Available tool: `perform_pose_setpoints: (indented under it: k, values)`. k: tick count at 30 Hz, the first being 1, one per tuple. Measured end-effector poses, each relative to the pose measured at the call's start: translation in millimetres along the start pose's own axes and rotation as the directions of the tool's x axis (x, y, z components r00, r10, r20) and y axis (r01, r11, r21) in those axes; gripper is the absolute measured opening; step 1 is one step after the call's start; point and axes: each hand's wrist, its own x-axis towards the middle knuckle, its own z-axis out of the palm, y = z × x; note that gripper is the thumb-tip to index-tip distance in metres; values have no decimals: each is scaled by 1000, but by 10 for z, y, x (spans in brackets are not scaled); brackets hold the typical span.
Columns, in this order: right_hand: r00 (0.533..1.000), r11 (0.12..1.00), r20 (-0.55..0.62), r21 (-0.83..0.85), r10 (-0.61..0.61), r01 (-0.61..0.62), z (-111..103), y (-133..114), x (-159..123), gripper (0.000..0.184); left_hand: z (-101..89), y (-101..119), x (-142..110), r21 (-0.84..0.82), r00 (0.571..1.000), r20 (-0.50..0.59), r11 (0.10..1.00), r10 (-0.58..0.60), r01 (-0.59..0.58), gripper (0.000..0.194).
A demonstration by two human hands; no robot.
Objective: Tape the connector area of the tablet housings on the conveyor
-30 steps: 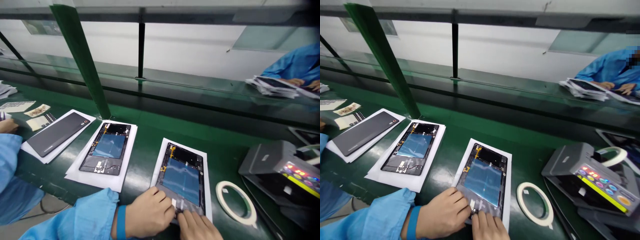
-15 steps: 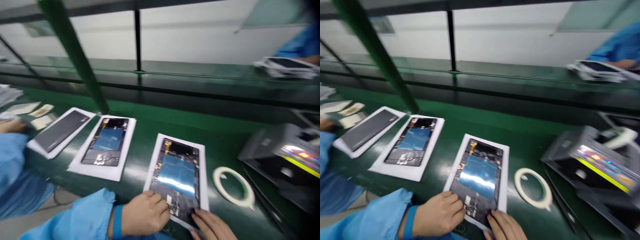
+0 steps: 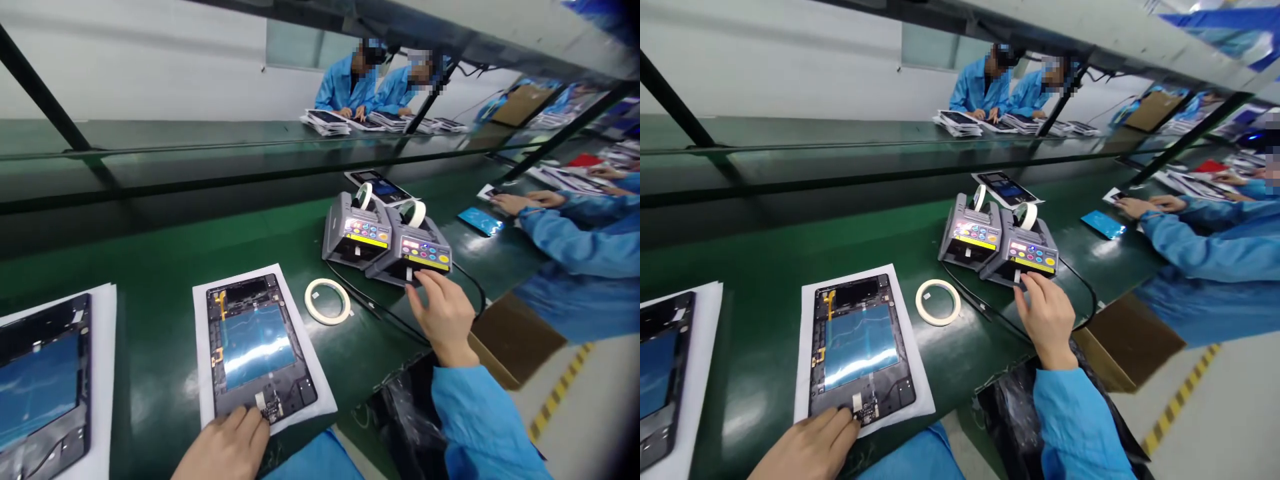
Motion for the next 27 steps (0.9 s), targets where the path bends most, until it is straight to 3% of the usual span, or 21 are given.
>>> perform_pose_setpoints:
  k: [3,7,10,12,14,16,18,20,23,27]
  values:
    - [1000,999,22,-30,-10,11,-18,35,23,19,-47,27,7,-12,1000,11,1000,2,-2,26]
    - [999,998,-34,-50,-26,24,-161,-6,61,4,-125,133,42,-45,1000,-4,999,19,-19,11]
    - [1000,995,-1,92,30,-30,-335,-243,105,4,-184,168,59,-100,998,-52,995,20,-25,5]
    - [986,955,145,296,-77,31,-449,-516,164,5,-243,116,50,-166,996,-86,986,-11,-3,11]
    - [915,840,260,525,-309,135,-529,-850,267,10,-318,-9,32,-212,993,-97,976,-69,48,17]
    - [809,688,300,706,-505,167,-551,-1201,424,14,-389,-188,22,-201,985,-66,969,-159,142,18]
    - [737,576,305,806,-603,137,-507,-1524,616,16,-433,-382,35,-150,961,-29,952,-274,266,18]
    - [707,527,308,843,-637,107,-402,-1795,805,17,-435,-551,70,-97,923,-11,919,-384,381,19]
    - [754,521,290,850,-590,80,-171,-2104,998,18,-367,-724,141,-65,873,-28,873,-487,484,27]
    - [828,513,248,857,-502,55,126,-2404,1053,19,-236,-858,240,-81,841,-84,845,-534,528,46]
